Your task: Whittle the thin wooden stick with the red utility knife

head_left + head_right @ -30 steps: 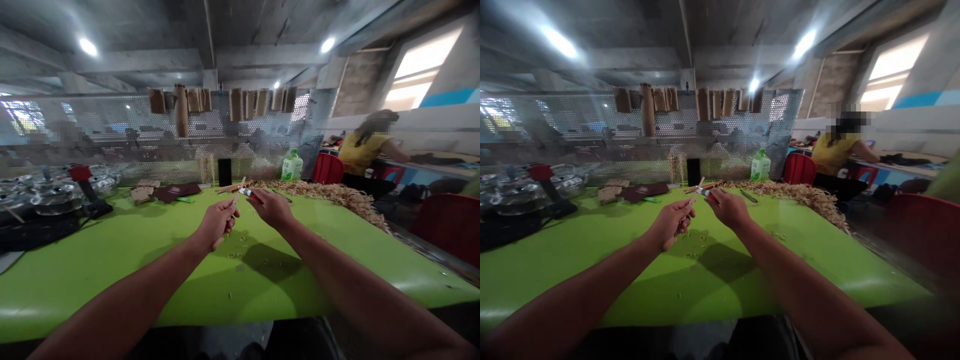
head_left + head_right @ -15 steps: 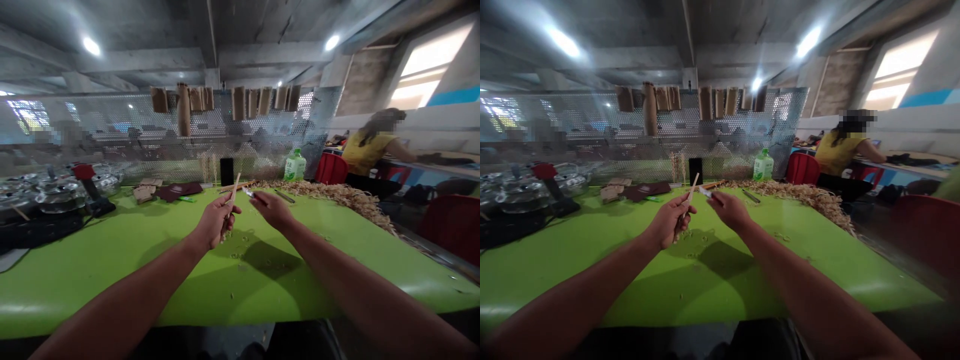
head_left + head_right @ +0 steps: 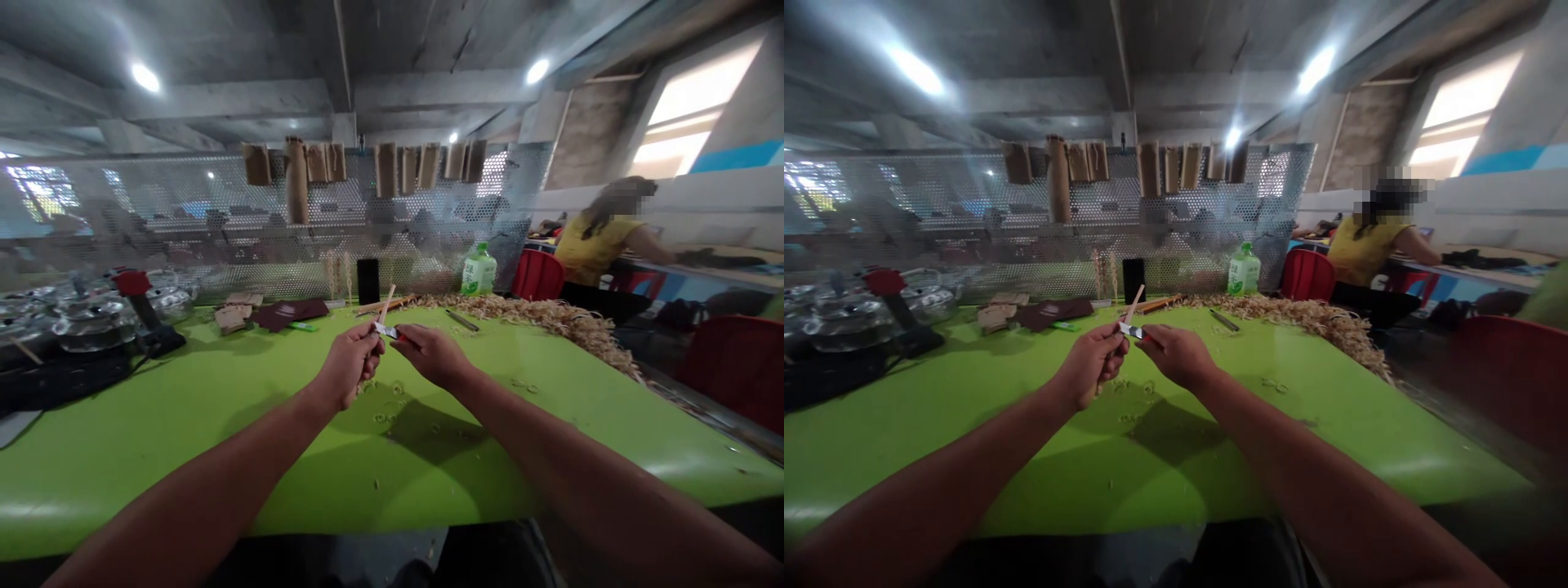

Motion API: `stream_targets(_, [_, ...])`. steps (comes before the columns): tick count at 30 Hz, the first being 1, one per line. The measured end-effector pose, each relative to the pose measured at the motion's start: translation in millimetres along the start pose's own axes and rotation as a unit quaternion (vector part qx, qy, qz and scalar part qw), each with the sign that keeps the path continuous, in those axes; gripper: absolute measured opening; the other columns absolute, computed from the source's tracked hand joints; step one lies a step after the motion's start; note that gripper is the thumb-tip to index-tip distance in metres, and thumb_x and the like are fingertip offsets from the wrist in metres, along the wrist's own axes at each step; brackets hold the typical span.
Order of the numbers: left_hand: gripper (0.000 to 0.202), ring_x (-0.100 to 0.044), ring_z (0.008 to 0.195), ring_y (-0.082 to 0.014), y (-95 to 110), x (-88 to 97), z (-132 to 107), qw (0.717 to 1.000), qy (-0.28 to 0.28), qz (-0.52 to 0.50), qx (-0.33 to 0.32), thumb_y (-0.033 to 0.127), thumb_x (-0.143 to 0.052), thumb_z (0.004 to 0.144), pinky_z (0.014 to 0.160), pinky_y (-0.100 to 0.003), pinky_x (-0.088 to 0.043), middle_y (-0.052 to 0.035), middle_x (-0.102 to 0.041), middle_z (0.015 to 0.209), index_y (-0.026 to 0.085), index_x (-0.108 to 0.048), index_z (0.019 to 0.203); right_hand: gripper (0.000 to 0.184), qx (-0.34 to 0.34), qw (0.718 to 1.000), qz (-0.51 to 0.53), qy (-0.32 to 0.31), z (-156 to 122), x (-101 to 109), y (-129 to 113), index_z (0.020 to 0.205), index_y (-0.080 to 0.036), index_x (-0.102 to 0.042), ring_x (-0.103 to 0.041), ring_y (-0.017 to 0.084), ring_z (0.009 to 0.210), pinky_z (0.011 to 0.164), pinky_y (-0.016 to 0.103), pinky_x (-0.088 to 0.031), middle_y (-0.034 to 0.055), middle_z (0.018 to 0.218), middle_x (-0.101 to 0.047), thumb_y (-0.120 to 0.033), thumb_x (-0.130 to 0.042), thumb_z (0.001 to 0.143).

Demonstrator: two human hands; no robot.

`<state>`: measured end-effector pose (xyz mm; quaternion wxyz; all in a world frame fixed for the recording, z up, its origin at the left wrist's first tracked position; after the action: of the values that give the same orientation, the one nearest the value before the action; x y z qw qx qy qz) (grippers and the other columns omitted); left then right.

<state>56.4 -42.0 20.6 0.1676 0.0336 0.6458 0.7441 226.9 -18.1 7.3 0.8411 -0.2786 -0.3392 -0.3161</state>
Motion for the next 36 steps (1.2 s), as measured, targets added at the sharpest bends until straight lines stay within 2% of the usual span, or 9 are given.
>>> stream_targets(5, [0.009,-0.031,0.038,-0.0017,9.8,-5.5,-6.5,1.000,0.013,0.014,0.018,0.021,-0.051,0.086,0.036,-0.016,-0.020,0.0048,-0.048,0.061,0.015,-0.057,0.084,0.028,0.008,0.999,-0.043,0.022,2.3,3.3,4.7,0.096,-0.021,-0.064,-0.050,0.015,0.064,0.057,0.025,-0.028,0.0039,0.081,-0.064,-0.041,-0.044,0.092])
stream_targets(11, [0.038,-0.035,0.042,-0.0024,-2.3,-5.7,-6.0,0.999,-0.016,0.013,0.033,0.019,-0.051,0.086,0.038,-0.015,-0.025,0.0035,-0.051,0.069,0.019,-0.055,0.124,0.031,-0.046,0.993,-0.070,0.080,5.4,17.5,28.3,0.099,-0.022,-0.066,-0.055,0.016,0.067,0.057,0.025,-0.030,0.0053,0.086,-0.068,-0.042,-0.044,0.092])
stream_targets(16, [0.042,-0.033,0.042,-0.0017,-2.6,-6.2,-4.5,0.999,-0.023,-0.005,0.047,0.018,-0.050,0.087,0.037,-0.014,-0.022,0.0038,-0.049,0.069,0.018,-0.052,0.129,0.031,-0.044,0.988,-0.119,0.090,8.3,13.2,29.2,0.104,-0.024,-0.065,-0.056,0.018,0.071,0.055,0.026,-0.026,0.0065,0.096,-0.068,-0.044,-0.045,0.091])
stream_targets(18, [0.041,-0.032,0.041,-0.0018,0.9,-7.1,-7.5,0.999,-0.016,0.000,0.051,0.017,-0.049,0.088,0.036,-0.015,-0.022,0.0040,-0.048,0.068,0.017,-0.052,0.129,0.033,-0.087,0.987,-0.092,0.102,12.0,13.5,36.6,0.101,-0.023,-0.065,-0.054,0.017,0.067,0.055,0.026,-0.025,0.0063,0.089,-0.067,-0.047,-0.046,0.089])
stream_targets(21, [0.042,-0.034,0.041,-0.0028,1.9,-9.0,-12.6,0.997,-0.041,0.007,0.058,0.018,-0.049,0.088,0.037,-0.015,-0.024,0.0038,-0.049,0.065,0.016,-0.052,0.130,0.042,-0.221,0.962,-0.038,0.155,15.2,26.9,66.9,0.078,-0.019,-0.063,-0.045,0.015,0.053,0.052,0.027,-0.024,0.0036,0.062,-0.058,-0.051,-0.038,0.090])
stream_targets(25, [0.041,-0.038,0.043,-0.0040,-4.0,-6.8,-9.0,0.997,-0.052,-0.024,0.044,0.019,-0.051,0.087,0.039,-0.016,-0.030,0.0027,-0.053,0.066,0.016,-0.054,0.128,0.046,-0.254,0.947,-0.036,0.194,12.4,43.6,100.9,0.067,-0.018,-0.056,-0.042,0.015,0.053,0.052,0.028,-0.023,0.0019,0.056,-0.049,-0.051,-0.034,0.090])
stream_targets(28, [0.041,-0.045,0.048,-0.0056,-6.6,-1.0,-0.6,0.998,-0.017,-0.058,0.024,0.015,-0.050,0.086,0.044,-0.017,-0.038,0.0020,-0.054,0.067,0.016,-0.054,0.127,0.038,-0.213,0.962,-0.010,0.172,9.8,31.5,88.1,0.072,-0.018,-0.057,-0.045,0.014,0.057,0.053,0.026,-0.027,0.0011,0.061,-0.052,-0.048,-0.041,0.089])
stream_targets(31, [0.038,-0.044,0.047,-0.0056,-6.6,3.0,4.5,0.996,-0.005,-0.085,0.032,0.015,-0.051,0.085,0.042,-0.016,-0.034,0.0030,-0.053,0.067,0.019,-0.054,0.123,0.030,-0.108,0.988,0.046,0.104,8.0,9.4,50.1,0.083,-0.019,-0.060,-0.047,0.013,0.059,0.055,0.024,-0.030,0.0004,0.066,-0.056,-0.045,-0.045,0.089])
stream_targets(36, [0.014,-0.040,0.045,-0.0040,-6.5,2.9,5.8,0.995,-0.021,-0.093,0.025,0.018,-0.053,0.084,0.038,-0.015,-0.028,0.0018,-0.054,0.071,0.016,-0.057,0.097,0.026,0.012,0.996,0.080,0.021,2.7,-7.0,4.1,0.089,-0.019,-0.061,-0.048,0.013,0.063,0.059,0.024,-0.032,0.0016,0.073,-0.058,-0.040,-0.045,0.092])
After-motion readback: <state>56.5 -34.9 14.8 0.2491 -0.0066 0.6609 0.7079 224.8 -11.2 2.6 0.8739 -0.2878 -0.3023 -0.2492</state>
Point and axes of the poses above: each hand's wrist, its own z-axis towards the middle knuckle, its own x-axis out of the back of the hand, y = z × x, the point moved 1 cm from there along z, towards the middle knuckle
